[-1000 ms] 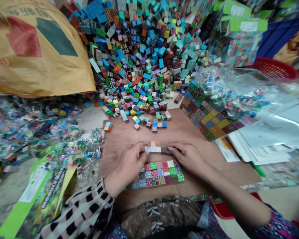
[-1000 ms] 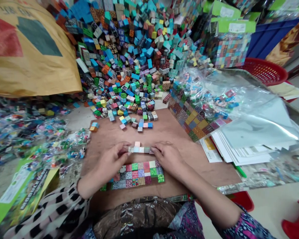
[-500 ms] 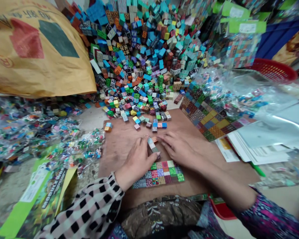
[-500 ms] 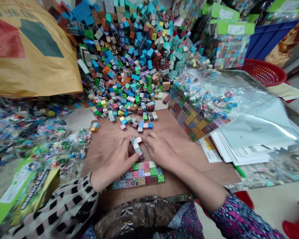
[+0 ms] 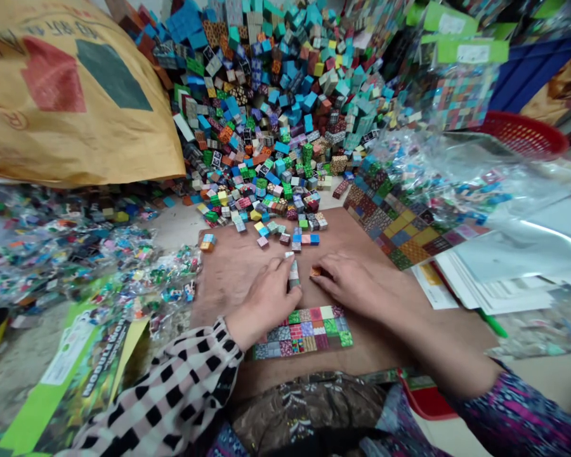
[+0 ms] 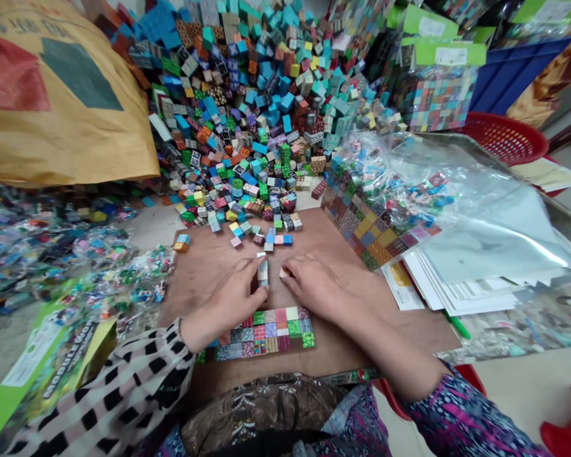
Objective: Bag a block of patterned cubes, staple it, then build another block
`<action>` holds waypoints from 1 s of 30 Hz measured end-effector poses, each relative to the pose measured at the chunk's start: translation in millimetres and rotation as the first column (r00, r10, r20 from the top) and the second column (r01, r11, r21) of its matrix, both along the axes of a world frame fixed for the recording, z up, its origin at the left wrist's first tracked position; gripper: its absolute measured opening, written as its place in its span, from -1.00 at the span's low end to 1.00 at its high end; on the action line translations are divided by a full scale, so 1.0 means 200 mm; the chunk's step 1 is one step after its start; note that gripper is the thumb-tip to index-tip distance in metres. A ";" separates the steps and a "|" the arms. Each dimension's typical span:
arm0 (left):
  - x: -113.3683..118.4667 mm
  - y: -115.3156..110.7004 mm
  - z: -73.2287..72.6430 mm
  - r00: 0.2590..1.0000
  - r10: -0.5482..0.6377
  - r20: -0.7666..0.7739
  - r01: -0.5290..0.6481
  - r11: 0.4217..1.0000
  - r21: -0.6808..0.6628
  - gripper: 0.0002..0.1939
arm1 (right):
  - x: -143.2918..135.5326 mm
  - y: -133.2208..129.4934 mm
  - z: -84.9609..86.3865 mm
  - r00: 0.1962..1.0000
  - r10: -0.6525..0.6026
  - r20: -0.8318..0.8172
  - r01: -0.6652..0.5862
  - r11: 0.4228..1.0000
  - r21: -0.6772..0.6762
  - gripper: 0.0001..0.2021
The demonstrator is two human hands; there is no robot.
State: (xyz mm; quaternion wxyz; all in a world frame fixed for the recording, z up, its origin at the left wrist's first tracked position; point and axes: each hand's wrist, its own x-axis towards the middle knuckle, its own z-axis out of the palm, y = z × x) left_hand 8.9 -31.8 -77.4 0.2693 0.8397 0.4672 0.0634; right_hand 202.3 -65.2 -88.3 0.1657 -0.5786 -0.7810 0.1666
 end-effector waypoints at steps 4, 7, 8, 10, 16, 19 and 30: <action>0.00 0.01 0.01 0.998 -0.062 -0.031 0.063 0.998 0.020 -0.39 | 0.08 -0.08 0.02 0.996 0.021 -0.092 -0.031 0.994 -0.104 -0.86; 0.01 0.01 -0.01 0.996 -0.082 -0.027 0.083 0.995 0.053 -0.38 | 0.12 -0.13 0.00 0.993 0.025 -0.113 -0.039 0.991 -0.125 -0.87; 0.02 0.01 -0.01 0.997 -0.077 -0.021 0.078 0.995 0.066 -0.38 | 0.12 -0.13 -0.01 0.993 0.016 -0.115 -0.030 0.992 -0.119 -0.87; 0.03 0.01 -0.03 0.999 -0.044 -0.008 0.044 0.995 0.095 -0.42 | 0.13 -0.14 -0.02 0.993 -0.018 -0.113 0.007 0.996 -0.093 -0.87; 0.06 0.05 -0.03 0.999 -0.018 -0.034 0.022 0.992 0.125 -0.64 | 0.13 -0.10 -0.04 0.987 -0.095 -0.133 0.089 0.995 -0.047 -0.86; 0.05 0.06 -0.03 0.994 -0.101 -0.037 0.104 0.987 0.119 -0.55 | 0.14 -0.10 -0.04 0.985 -0.096 -0.144 0.090 0.995 -0.048 -0.86; 0.01 -0.01 -0.02 0.956 -0.293 0.026 0.292 0.955 0.047 -0.51 | 0.08 -0.12 -0.01 0.973 -0.033 -0.227 0.006 0.993 -0.121 -0.85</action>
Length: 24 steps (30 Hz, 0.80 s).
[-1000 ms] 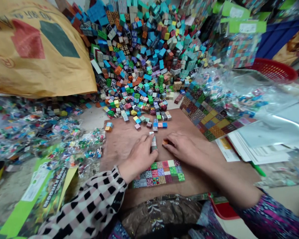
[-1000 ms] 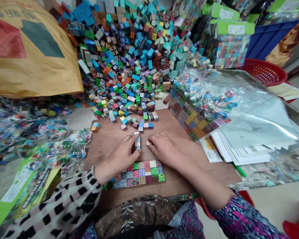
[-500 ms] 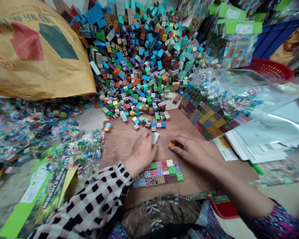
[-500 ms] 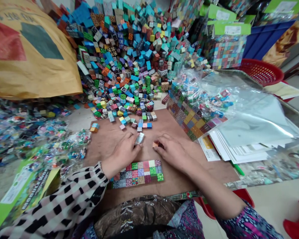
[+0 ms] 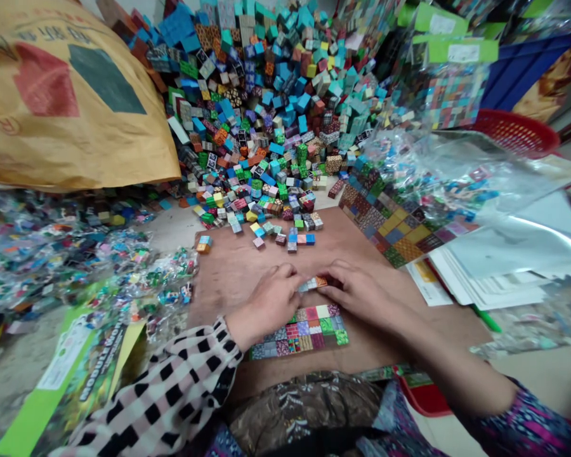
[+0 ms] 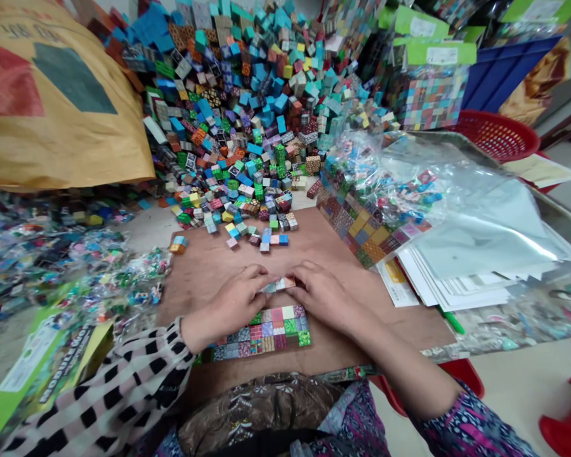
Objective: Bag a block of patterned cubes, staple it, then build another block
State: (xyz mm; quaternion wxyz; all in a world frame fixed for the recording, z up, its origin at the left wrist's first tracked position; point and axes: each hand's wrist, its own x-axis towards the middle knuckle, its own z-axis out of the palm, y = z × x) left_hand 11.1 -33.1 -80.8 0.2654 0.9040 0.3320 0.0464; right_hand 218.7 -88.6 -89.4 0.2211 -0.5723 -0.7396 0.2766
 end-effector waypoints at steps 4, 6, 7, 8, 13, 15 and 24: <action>-0.05 -0.02 0.04 0.995 0.058 -0.081 -0.054 0.997 0.052 -0.51 | 0.01 -0.01 0.01 0.998 0.051 0.038 -0.050 0.998 -0.027 -0.78; -0.09 -0.02 0.06 0.987 0.095 -0.133 -0.087 0.994 0.063 -0.53 | 0.01 -0.03 0.01 0.997 0.057 0.061 -0.056 0.998 -0.023 -0.76; -0.10 -0.02 0.06 0.984 0.098 -0.150 -0.091 0.995 0.051 -0.55 | 0.02 -0.03 0.00 0.996 0.058 0.066 -0.057 0.998 -0.019 -0.74; -0.11 -0.02 0.06 0.983 0.092 -0.160 -0.088 0.996 0.032 -0.59 | 0.02 -0.04 0.00 0.996 0.059 0.067 -0.058 0.998 -0.015 -0.73; -0.13 -0.02 0.05 0.992 0.004 -0.123 -0.005 1.000 -0.009 -0.70 | 0.03 -0.09 0.01 0.992 0.104 0.075 -0.103 0.994 -0.021 -0.69; -0.13 -0.03 0.05 0.995 -0.021 -0.096 0.019 1.000 -0.013 -0.68 | 0.03 -0.11 0.03 0.989 0.125 0.083 -0.122 0.992 -0.039 -0.68; -0.16 -0.09 0.07 1.000 -0.011 -0.026 0.010 1.000 -0.019 -0.68 | 0.00 -0.23 0.01 0.979 0.101 0.175 -0.089 0.993 -0.073 0.03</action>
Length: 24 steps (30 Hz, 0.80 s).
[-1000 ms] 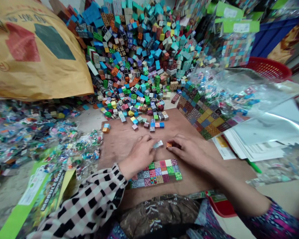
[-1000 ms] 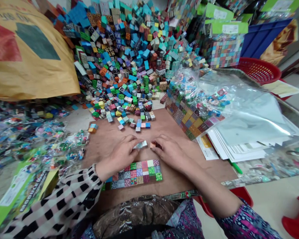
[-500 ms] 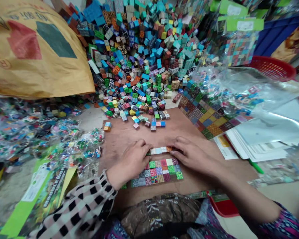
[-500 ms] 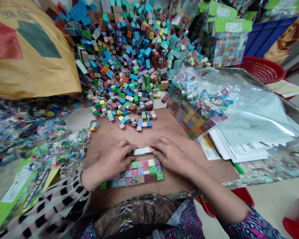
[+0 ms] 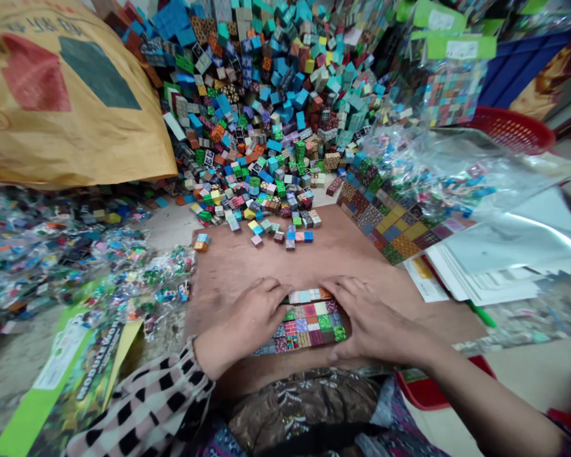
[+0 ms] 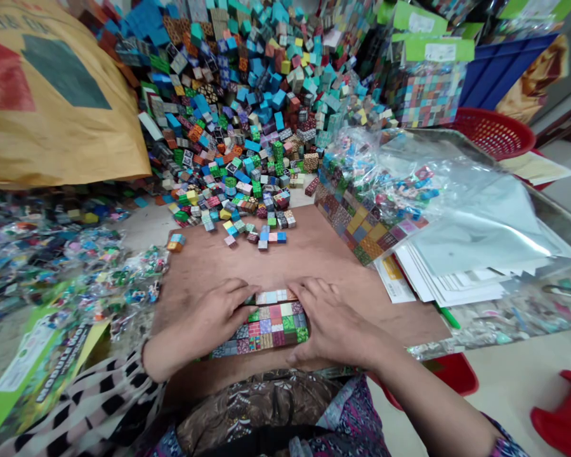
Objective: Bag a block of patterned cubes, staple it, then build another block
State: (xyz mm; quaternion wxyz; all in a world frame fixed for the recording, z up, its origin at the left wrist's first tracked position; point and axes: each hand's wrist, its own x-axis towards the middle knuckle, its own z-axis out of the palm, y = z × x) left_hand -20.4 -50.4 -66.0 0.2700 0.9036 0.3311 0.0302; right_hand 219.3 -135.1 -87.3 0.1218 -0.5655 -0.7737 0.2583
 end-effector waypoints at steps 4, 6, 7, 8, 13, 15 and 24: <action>-0.01 -0.04 0.01 1.000 -0.030 -0.001 0.030 0.999 -0.020 -0.59 | -0.02 -0.02 -0.02 0.999 -0.010 0.038 0.009 1.000 0.018 0.03; -0.02 -0.05 0.02 0.999 -0.044 -0.022 0.044 0.999 -0.026 -0.53 | -0.02 -0.02 -0.03 0.999 -0.003 0.041 0.002 0.999 0.036 -0.02; -0.02 -0.06 0.02 0.998 -0.050 -0.033 0.049 0.998 -0.027 -0.51 | -0.02 -0.01 -0.03 0.999 0.000 0.041 -0.002 0.999 0.048 -0.05; -0.03 -0.07 0.03 0.998 -0.054 -0.042 0.053 0.998 -0.026 -0.49 | -0.02 -0.01 -0.03 0.999 0.003 0.042 -0.005 0.998 0.060 -0.08; -0.03 -0.10 0.04 0.994 -0.069 -0.087 0.067 0.998 -0.021 -0.22 | -0.03 -0.02 -0.05 0.999 0.002 0.047 -0.007 0.993 0.121 -0.14; -0.02 -0.11 0.03 0.991 -0.077 -0.110 0.076 0.997 -0.018 -0.09 | -0.03 -0.02 -0.05 0.999 -0.002 0.047 -0.004 0.991 0.135 -0.16; -0.02 -0.14 -0.02 0.992 -0.080 -0.094 0.083 0.996 0.029 -0.20 | -0.04 0.00 -0.06 1.000 0.011 0.029 -0.015 0.990 0.138 -0.32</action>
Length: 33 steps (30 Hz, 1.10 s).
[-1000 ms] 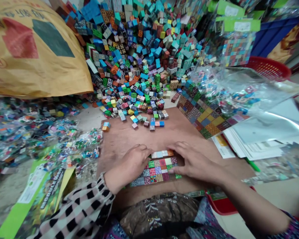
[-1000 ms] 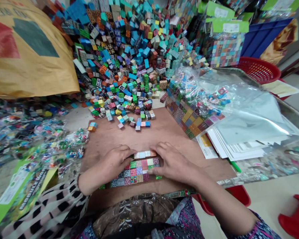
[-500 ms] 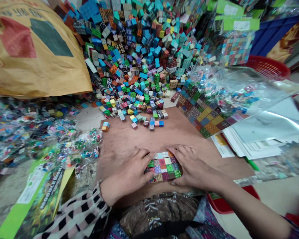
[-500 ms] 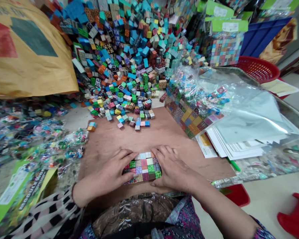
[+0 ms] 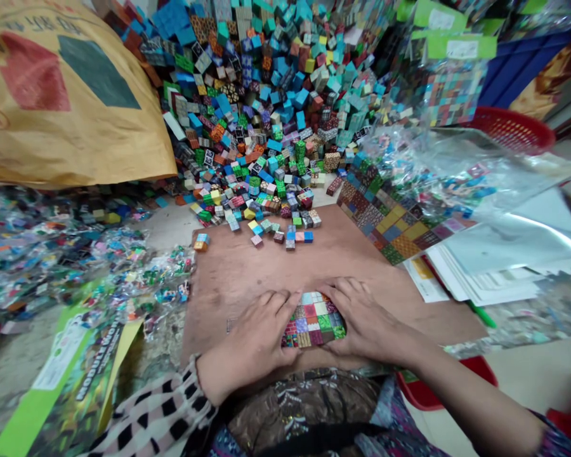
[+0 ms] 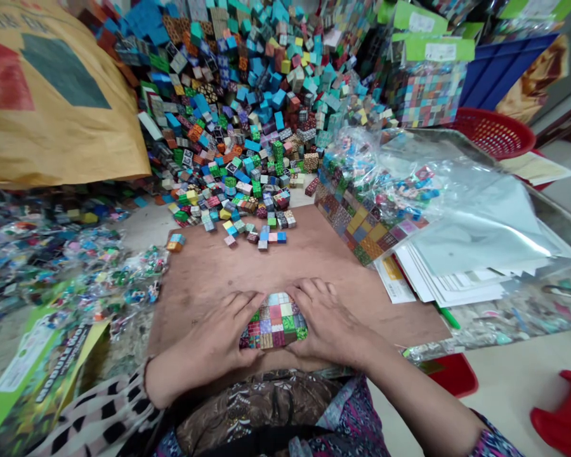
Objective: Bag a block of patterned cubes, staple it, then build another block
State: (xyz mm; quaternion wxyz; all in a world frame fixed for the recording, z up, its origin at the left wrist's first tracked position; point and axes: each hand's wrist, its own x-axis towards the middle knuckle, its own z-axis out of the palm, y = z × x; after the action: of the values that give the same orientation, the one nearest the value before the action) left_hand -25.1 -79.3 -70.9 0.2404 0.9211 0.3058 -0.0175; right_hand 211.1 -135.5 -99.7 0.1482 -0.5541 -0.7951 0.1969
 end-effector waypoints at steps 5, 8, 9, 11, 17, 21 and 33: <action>0.02 0.00 0.00 0.999 0.036 -0.041 -0.037 0.999 -0.020 -0.05 | -0.03 -0.01 0.02 0.999 -0.010 0.033 0.010 1.000 0.005 -0.13; 0.04 0.00 -0.01 0.995 0.089 -0.052 -0.088 0.996 0.011 -0.08 | -0.05 0.00 0.02 0.999 0.022 0.049 -0.022 1.000 0.006 -0.11; 0.05 0.00 -0.01 0.995 0.094 -0.045 -0.093 0.995 0.021 -0.13 | -0.06 0.01 0.02 0.998 0.037 0.045 -0.037 0.999 0.002 -0.14; 0.06 -0.01 -0.02 0.995 0.097 -0.028 -0.096 0.995 0.034 -0.22 | -0.07 0.02 0.01 0.998 0.057 0.028 -0.056 0.998 -0.013 -0.20; 0.04 0.01 -0.01 0.995 0.097 -0.002 -0.097 0.995 0.025 -0.12 | -0.05 0.04 0.07 0.997 0.082 0.001 -0.082 0.992 -0.092 -0.10; 0.04 0.12 0.03 0.986 0.151 0.075 -0.151 0.989 -0.011 -0.17 | 0.02 0.14 0.12 0.997 0.072 -0.038 -0.076 0.991 -0.112 -0.22; 0.32 0.53 -0.10 0.922 0.355 0.156 -0.369 0.927 0.065 -0.61 | -0.02 0.68 -0.05 0.993 -0.107 -0.041 0.111 0.987 0.112 -0.77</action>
State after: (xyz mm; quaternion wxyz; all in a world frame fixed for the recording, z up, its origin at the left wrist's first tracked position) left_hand 38.8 26.8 -90.2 0.2174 0.8578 0.4533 0.1070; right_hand 207.6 -0.5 -108.8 0.2038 -0.5841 -0.7707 0.1524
